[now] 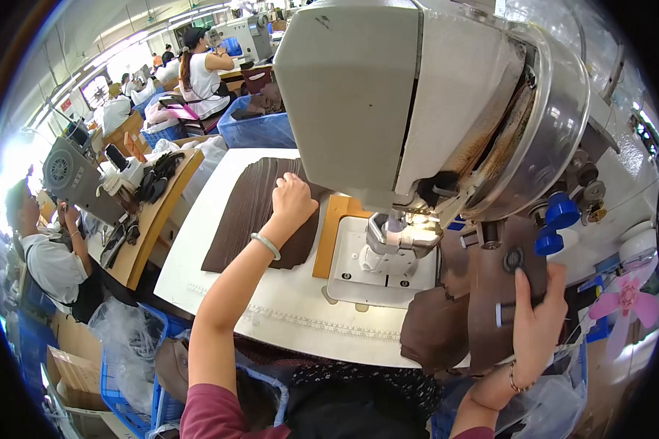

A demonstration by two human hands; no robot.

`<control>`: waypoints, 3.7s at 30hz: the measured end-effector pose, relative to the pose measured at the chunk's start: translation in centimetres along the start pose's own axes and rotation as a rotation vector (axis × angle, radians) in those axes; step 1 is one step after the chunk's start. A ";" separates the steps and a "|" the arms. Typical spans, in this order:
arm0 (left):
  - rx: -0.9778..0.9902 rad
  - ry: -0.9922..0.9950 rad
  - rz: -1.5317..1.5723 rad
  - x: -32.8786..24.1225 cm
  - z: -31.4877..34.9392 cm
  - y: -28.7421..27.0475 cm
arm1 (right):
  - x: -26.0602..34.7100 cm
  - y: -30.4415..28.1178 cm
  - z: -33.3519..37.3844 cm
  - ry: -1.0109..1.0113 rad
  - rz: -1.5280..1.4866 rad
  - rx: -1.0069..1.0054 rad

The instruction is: Sewing leather components of a shoe using an industrial sewing machine.

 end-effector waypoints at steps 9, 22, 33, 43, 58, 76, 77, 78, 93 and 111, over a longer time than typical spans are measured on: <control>0.074 -0.131 0.621 5.8 1.2 -1.6 | 0.5 4.4 2.9 0.060 -0.682 0.473; 0.346 -0.526 2.266 -2.7 13.5 -11.2 | 0.3 12.5 2.4 0.106 -0.957 0.623; 0.525 -0.435 2.447 -16.1 21.4 -12.9 | -0.9 14.0 3.7 0.092 -0.921 0.552; -0.271 -0.316 1.556 -12.1 19.7 -14.7 | -0.9 14.7 4.0 0.153 -1.061 0.601; 0.104 0.666 0.641 -16.4 15.6 -21.0 | -1.0 14.5 3.8 0.229 -1.089 0.664; -0.197 0.721 0.368 -17.3 16.5 -21.8 | -1.3 13.6 0.8 -0.056 -0.623 0.520; -0.186 0.717 0.389 -17.4 16.5 -21.9 | -1.4 13.8 1.0 -0.034 -0.663 0.531; -0.184 0.707 0.386 -17.3 16.5 -21.7 | -1.4 13.9 1.1 -0.011 -0.702 0.540; -0.182 0.858 0.419 -18.3 16.7 -21.4 | -2.0 14.2 1.7 0.087 -0.818 0.605; -0.166 0.821 0.459 -17.8 16.1 -21.5 | -3.2 15.4 2.1 0.155 -0.893 0.627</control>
Point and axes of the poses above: each hand's wrist, its own z-axis away from the middle knuckle, its own y-axis out of the palm, x = y × z, the point moved 10 cm from there along -z, towards the middle knuckle, and after that the axes turned 2 degrees about z, right-handed, at the moved point
